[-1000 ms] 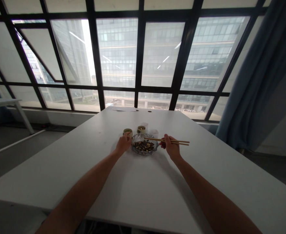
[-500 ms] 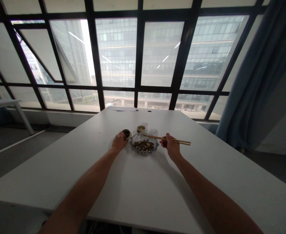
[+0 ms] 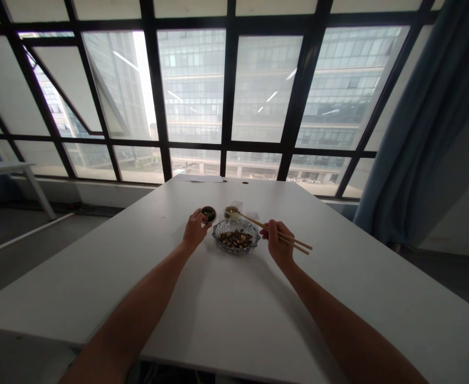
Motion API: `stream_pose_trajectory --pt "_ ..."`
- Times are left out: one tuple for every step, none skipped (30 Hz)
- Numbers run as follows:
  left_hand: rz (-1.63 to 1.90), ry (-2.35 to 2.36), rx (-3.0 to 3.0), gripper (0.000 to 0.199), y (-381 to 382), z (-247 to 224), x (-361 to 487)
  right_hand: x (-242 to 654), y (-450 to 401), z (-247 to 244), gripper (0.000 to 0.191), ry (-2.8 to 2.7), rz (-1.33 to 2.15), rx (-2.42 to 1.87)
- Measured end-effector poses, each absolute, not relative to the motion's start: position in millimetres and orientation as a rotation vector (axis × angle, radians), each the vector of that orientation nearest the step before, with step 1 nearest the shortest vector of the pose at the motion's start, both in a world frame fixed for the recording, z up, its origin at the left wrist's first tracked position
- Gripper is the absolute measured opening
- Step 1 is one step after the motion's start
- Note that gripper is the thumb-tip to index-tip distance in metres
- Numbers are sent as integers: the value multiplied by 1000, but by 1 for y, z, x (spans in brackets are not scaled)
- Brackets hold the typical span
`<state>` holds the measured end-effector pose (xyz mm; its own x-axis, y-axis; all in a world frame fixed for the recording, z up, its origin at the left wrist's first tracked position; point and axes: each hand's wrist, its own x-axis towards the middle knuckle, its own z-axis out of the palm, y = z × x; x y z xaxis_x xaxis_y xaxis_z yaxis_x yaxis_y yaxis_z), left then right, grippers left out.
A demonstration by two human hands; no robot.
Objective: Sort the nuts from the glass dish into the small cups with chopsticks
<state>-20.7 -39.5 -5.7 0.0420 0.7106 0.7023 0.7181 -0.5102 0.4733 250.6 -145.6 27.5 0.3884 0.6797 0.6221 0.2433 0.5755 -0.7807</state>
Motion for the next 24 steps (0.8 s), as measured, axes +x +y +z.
stream_pose_trajectory --pt "-1553 -1513 -2241 21 -41 -3 -20 248 -149 28 51 -1225 290 -973" --pt "-1583 -1472 -2227 20 -43 0 -19 246 -151 28 50 -1268 243 -980" --pt "-1604 -1430 -2221 19 -45 3 -17 245 -154 29 49 -1307 196 -982" --pt "-1612 -1393 -2223 19 -48 6 -15 243 -157 30 47 -1343 152 -977" --pt "-1607 -1360 -2235 20 -51 8 -13 241 -161 31 46 -1376 110 -964" --pt "-1590 -1330 -2255 21 -53 10 -10 240 -164 33 44 -1402 74 -945" --pt "-1569 -1305 -2277 22 -56 11 -7 238 -167 34 42 -1420 47 -920" --pt "-1550 -1281 -2299 22 -59 12 -4 236 -170 37 41 -1434 26 -894" --pt "-1536 -1257 -2319 22 -62 13 -1 234 -173 39 39 -1447 12 -869" --pt "-1528 -1235 -2337 22 -64 14 2 232 -175 41 37 -1465 6 -851" --pt "-1525 -1215 -2354 22 -66 14 4 229 -176 42 35 -1490 7 -843" --pt "-1524 -1198 -2367 23 -69 14 7 227 -177 44 33 -1520 10 -843" --pt "-1526 -1183 -2378 24 -71 15 9 226 -177 46 32 -1548 13 -847" --pt "-1528 -1170 -2387 24 -72 15 10 225 -177 47 31 -1570 18 -854" --pt "-1533 -1161 -2393 25 -73 15 12 224 -177 48 30 -1584 23 -862" --pt "-1541 -1154 -2397 26 -74 15 13 224 -176 48 29 -1587 28 -870" --pt "-1553 -1153 -2398 27 -74 15 13 225 -176 48 30 -1579 34 -876" --pt "-1570 -1163 -2394 27 -73 15 13 227 -175 48 30 -1562 43 -882" --pt "-1591 -1188 -2382 27 -72 15 12 228 -174 47 32 -1542 55 -889" --pt "-1616 -1232 -2363 28 -69 14 11 231 -173 46 34 -1522 69 -894" --pt "-1641 -1293 -2337 28 -67 14 8 233 -171 45 36 -1502 84 -902" --pt "-1666 -1373 -2301 28 -64 14 4 236 -169 43 39 -1486 99 -913" --pt "-1686 -1467 -2262 28 -61 14 -1 238 -166 41 41 -1479 115 -930" --pt "-1699 -1566 -2218 28 -57 14 -6 241 -164 39 42 -1477 132 -950"
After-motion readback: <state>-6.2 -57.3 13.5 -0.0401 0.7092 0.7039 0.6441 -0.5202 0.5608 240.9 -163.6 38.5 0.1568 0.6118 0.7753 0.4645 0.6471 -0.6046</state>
